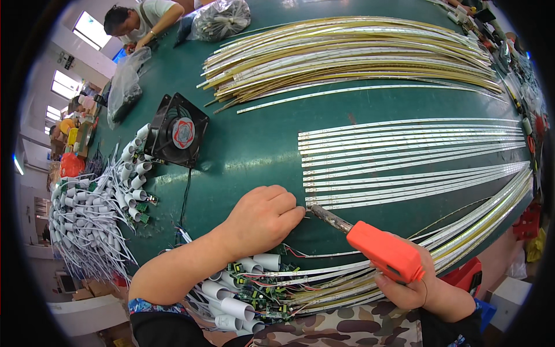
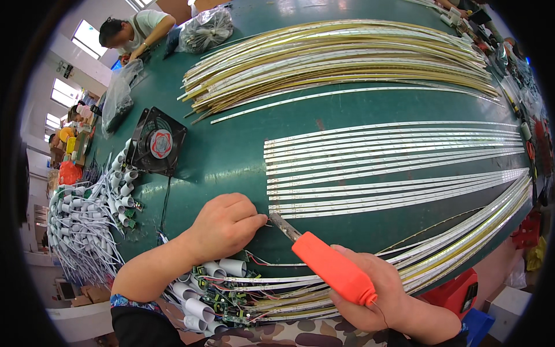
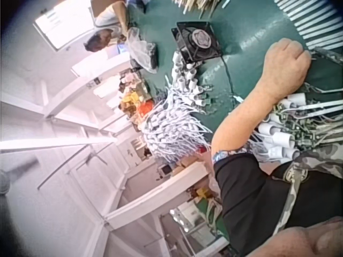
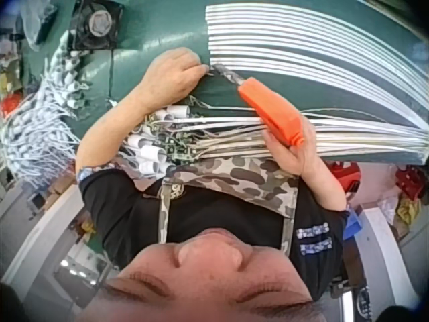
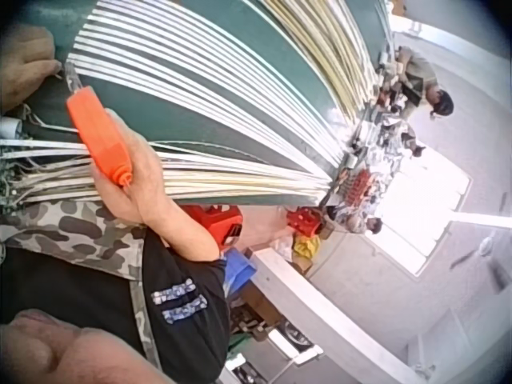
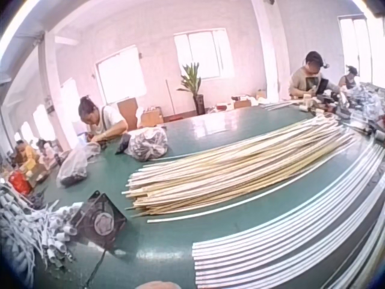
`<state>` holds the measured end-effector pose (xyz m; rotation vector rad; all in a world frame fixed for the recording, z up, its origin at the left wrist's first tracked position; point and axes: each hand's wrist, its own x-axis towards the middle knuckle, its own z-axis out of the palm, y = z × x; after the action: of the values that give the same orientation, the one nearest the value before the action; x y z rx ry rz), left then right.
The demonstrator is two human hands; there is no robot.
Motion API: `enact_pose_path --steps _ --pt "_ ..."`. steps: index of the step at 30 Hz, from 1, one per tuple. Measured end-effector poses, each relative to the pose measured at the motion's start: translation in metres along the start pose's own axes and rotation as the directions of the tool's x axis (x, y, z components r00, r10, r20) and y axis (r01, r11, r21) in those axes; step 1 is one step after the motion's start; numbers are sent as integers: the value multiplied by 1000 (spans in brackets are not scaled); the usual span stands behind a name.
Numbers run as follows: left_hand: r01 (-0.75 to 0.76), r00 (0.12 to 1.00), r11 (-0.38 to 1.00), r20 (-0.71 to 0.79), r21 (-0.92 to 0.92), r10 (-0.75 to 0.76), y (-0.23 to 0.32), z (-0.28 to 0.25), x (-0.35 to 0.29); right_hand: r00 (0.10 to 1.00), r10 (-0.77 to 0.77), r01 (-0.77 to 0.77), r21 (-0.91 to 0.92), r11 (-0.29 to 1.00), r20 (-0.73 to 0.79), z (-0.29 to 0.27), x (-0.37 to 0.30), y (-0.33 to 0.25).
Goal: The person arranges LED strips on a workbench by hand and solders wires from circuit board components to each strip using a soldering gun.
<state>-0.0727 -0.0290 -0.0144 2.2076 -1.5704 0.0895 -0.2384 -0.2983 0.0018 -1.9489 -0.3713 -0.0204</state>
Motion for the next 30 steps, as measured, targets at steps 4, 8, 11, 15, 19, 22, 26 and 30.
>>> enact_pose_path --steps 4,8,11,15,19,22,26,30 --pt "-7 1000 1000 11 9 7 0 0 0 999 23 -23 -2 1000 35 -2 2 -4" --pt "-9 1000 1000 12 9 9 0 0 0 999 21 -21 2 1000 36 -1 2 -4" --pt "-3 1000 1000 10 13 3 0 0 -1 999 29 -31 38 999 36 -2 0 -3" --pt "-5 1000 1000 14 17 5 0 0 0 999 34 -35 46 998 8 -4 -5 -3" --pt "-1 1000 1000 13 11 1 0 0 -1 998 -9 13 73 997 -56 -1 -5 -1" --pt "-2 1000 1000 10 10 2 0 -1 0 999 -14 15 20 1000 -36 -5 -6 -4" --pt "-10 1000 1000 11 9 10 0 -1 1 998 67 -67 42 997 -1 -8 -9 -7" --pt "-11 1000 1000 18 9 11 0 -1 1 999 48 -48 9 999 -10 -8 -12 -4"
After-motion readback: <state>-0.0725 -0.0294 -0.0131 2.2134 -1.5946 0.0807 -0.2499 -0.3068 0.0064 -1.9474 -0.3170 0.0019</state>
